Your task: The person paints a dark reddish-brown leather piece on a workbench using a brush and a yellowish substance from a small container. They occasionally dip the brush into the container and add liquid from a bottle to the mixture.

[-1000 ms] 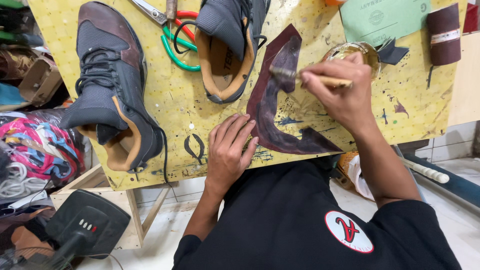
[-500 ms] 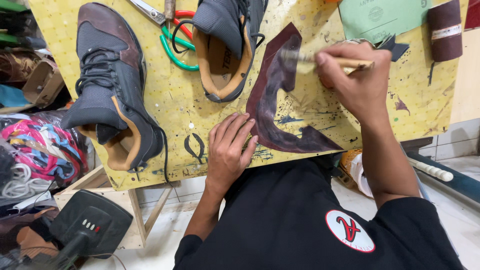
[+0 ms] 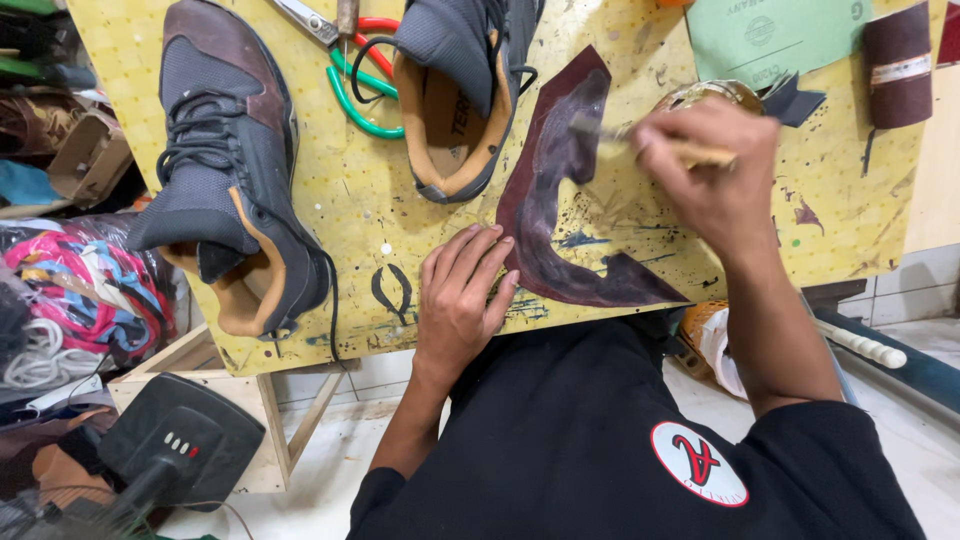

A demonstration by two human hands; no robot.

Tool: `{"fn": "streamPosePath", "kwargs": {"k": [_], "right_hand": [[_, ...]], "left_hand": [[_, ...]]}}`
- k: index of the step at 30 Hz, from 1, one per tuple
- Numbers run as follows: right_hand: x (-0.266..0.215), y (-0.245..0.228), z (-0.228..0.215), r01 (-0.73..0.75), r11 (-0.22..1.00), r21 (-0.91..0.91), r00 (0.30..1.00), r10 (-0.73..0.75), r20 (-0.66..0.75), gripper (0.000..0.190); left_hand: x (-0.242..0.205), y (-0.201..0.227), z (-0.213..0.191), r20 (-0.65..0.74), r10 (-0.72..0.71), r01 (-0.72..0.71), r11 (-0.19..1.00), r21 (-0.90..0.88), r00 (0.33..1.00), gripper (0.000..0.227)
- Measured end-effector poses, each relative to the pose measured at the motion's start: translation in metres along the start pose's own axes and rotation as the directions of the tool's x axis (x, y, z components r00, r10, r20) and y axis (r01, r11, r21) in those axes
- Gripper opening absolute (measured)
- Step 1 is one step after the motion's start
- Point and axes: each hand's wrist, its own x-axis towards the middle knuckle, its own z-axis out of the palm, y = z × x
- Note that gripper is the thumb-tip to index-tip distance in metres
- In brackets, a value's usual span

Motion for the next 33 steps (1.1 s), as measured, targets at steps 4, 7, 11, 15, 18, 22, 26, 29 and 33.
{"fn": "streamPosePath", "kwargs": {"k": [4, 7, 11, 15, 18, 22, 26, 29, 33], "right_hand": [[0.004, -0.007, -0.013, -0.063, 0.968, 0.242, 0.997, 0.049, 0.061, 0.01], [0.008, -0.004, -0.011, 0.005, 0.999, 0.038, 0.999, -0.003, -0.047, 0.008], [0.006, -0.008, -0.025, -0.012, 0.979, 0.203, 0.984, -0.025, 0.178, 0.007], [-0.011, 0.008, -0.044, -0.141, 0.91, 0.39, 0.988, 0.155, -0.005, 0.01], [-0.03, 0.023, -0.051, -0.155, 0.893, 0.422, 0.93, 0.276, -0.242, 0.013], [-0.052, 0.047, -0.06, -0.267, 0.935, 0.235, 0.959, 0.281, -0.028, 0.011], [-0.061, 0.047, -0.063, -0.222, 0.939, 0.262, 0.958, 0.26, -0.121, 0.015], [-0.066, 0.055, -0.067, -0.233, 0.919, 0.319, 0.962, 0.266, -0.063, 0.014], [-0.072, 0.06, -0.068, -0.229, 0.912, 0.341, 0.958, 0.272, -0.086, 0.014]], "left_hand": [[0.001, 0.0, 0.0, -0.013, 0.008, -0.008, 1.0, 0.003, 1.0, 0.026], [0.001, 0.001, 0.001, -0.022, 0.013, -0.013, 1.0, 0.013, 1.0, 0.025], [0.0, 0.0, 0.002, -0.016, 0.014, -0.014, 1.0, 0.009, 1.0, 0.026], [0.0, 0.0, 0.002, -0.013, 0.004, -0.004, 1.0, 0.004, 1.0, 0.026], [0.001, 0.001, 0.002, -0.015, 0.005, -0.005, 1.0, 0.002, 1.0, 0.025], [0.0, 0.0, 0.004, -0.018, 0.011, -0.011, 1.0, 0.0, 1.0, 0.024], [0.0, 0.001, 0.004, -0.019, -0.005, 0.005, 1.0, 0.01, 1.0, 0.026], [0.004, 0.002, 0.006, 0.001, -0.019, 0.019, 1.0, 0.023, 1.0, 0.033], [0.006, 0.001, 0.014, 0.039, -0.031, 0.026, 0.994, 0.109, 0.999, 0.043]]}}
